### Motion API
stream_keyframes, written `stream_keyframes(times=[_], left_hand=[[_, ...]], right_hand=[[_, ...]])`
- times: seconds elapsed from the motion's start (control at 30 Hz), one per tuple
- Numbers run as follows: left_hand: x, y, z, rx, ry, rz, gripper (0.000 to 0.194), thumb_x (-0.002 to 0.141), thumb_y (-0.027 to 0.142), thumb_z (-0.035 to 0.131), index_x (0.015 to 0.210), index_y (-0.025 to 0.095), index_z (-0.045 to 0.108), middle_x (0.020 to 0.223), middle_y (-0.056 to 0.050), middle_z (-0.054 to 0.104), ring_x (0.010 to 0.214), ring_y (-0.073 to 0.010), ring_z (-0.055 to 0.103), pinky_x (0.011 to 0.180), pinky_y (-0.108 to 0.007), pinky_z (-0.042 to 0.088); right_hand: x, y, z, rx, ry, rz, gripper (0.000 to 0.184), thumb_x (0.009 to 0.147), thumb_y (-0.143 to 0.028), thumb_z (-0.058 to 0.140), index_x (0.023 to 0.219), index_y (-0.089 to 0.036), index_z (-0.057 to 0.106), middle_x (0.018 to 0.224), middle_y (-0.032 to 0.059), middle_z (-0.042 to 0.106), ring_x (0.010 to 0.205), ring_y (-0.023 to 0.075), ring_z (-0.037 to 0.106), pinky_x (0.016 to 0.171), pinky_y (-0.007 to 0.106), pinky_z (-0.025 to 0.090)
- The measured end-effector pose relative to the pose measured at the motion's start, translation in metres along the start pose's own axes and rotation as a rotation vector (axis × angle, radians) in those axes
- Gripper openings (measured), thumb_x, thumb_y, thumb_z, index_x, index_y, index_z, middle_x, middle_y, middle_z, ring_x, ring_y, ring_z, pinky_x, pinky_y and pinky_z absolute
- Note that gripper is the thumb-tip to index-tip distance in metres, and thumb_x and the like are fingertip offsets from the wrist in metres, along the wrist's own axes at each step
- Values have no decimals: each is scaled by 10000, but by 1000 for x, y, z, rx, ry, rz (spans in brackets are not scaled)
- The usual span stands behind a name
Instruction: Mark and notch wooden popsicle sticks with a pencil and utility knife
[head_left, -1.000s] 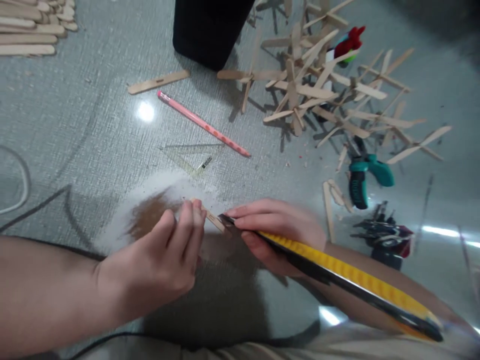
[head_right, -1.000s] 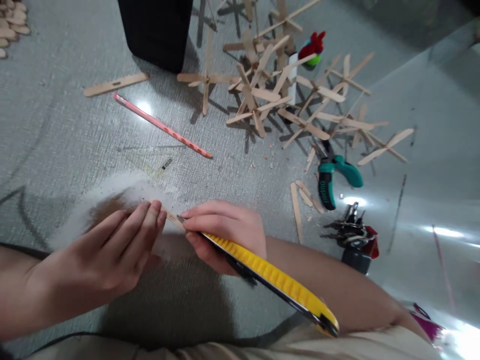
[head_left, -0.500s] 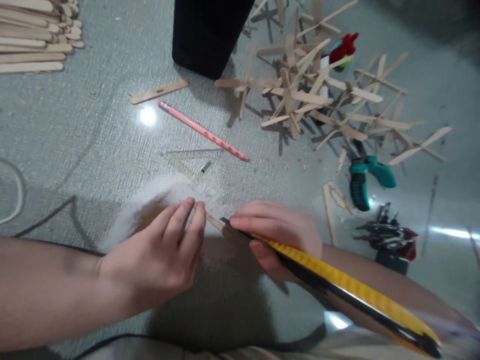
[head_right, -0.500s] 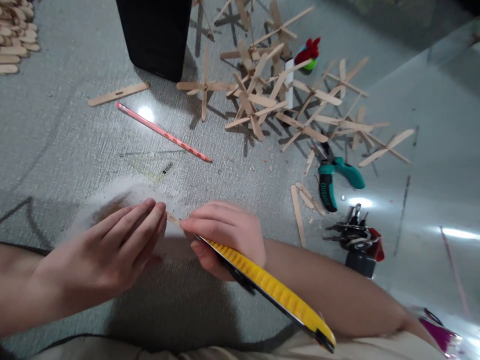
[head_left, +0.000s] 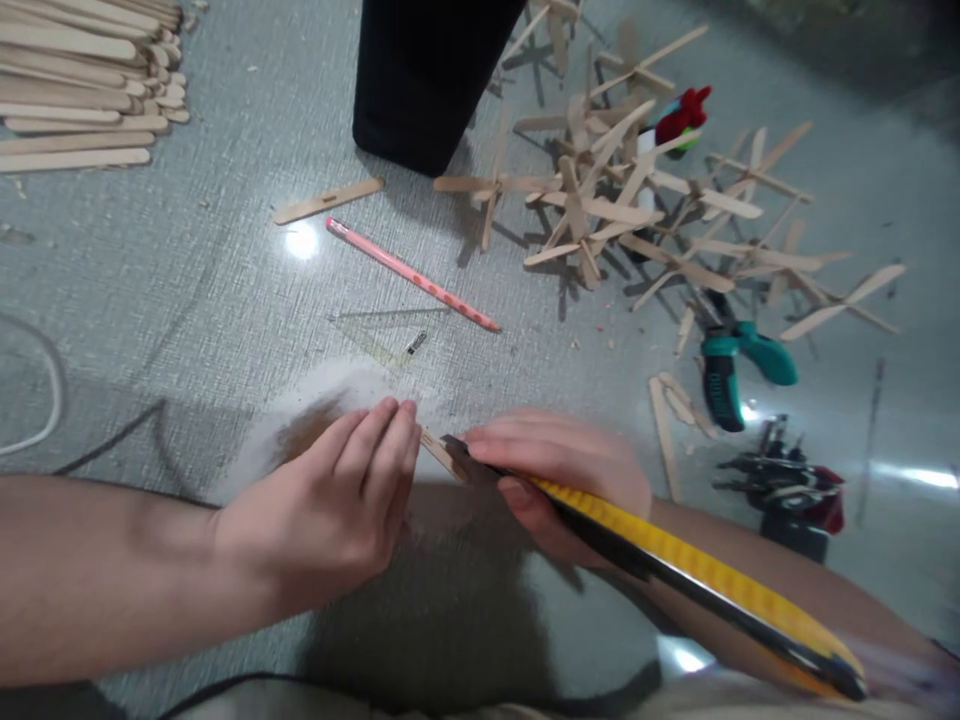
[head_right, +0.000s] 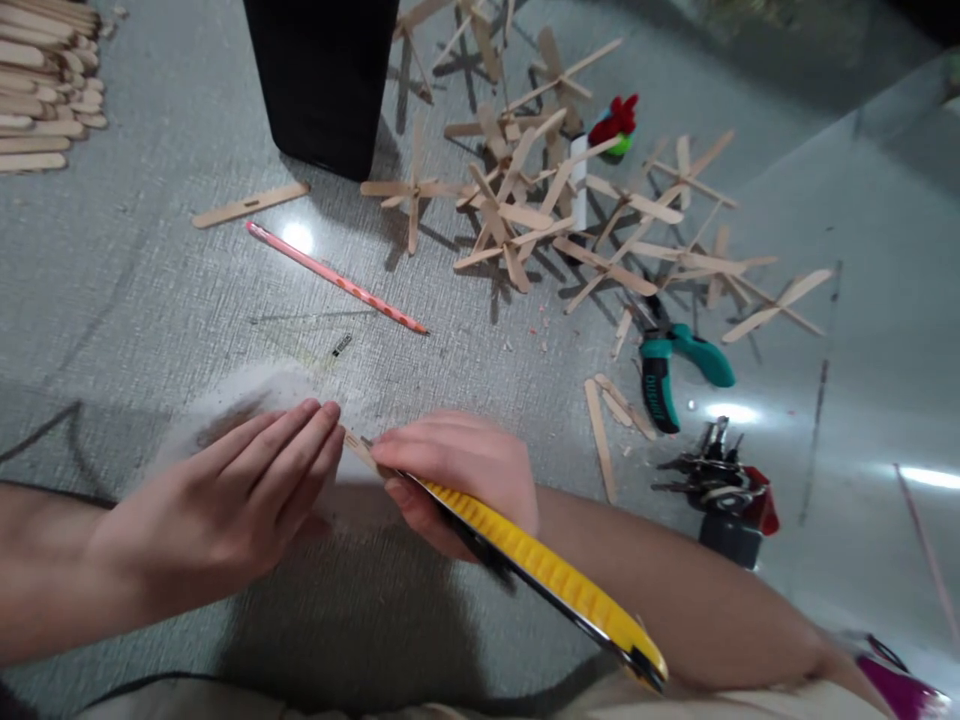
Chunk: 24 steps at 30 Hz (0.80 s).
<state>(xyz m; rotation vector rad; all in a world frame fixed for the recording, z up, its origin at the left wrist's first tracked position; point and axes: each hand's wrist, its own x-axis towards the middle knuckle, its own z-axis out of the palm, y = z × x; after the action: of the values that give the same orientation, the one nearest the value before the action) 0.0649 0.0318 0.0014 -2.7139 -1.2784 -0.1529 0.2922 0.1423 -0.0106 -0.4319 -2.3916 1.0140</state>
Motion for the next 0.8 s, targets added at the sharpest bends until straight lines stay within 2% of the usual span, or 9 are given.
stream_keyframes(times=[0.23, 0.5, 0.8], left_hand=[[-2, 3, 1, 22, -29, -15, 482, 1074, 265, 426, 1360, -74, 616, 1374, -250, 670, 1265, -344, 696, 1020, -436, 571], [-1, 4, 1, 6, -32, -37, 468, 1073, 222, 399, 1356, -82, 616, 1377, -247, 666, 1281, -347, 685, 1056, -457, 518], [0, 4, 3, 4, -2, 0, 467, 1062, 217, 417, 1321, -113, 621, 1347, -282, 665, 1261, -374, 692, 1018, -459, 567]], right_hand=[[1, -1, 5, -14, 83, 33, 263, 882, -101, 682, 1103, -243, 676, 875, 50, 824, 746, 179, 795, 699, 282, 670], [9, -3, 5, 6, 1, 23, 228, 907, -90, 628, 1080, -237, 655, 869, 52, 820, 739, 159, 790, 684, 261, 657], [9, -4, 7, 6, 1, 29, 188, 926, -97, 625, 1059, -227, 654, 861, 56, 815, 740, 153, 788, 695, 256, 660]])
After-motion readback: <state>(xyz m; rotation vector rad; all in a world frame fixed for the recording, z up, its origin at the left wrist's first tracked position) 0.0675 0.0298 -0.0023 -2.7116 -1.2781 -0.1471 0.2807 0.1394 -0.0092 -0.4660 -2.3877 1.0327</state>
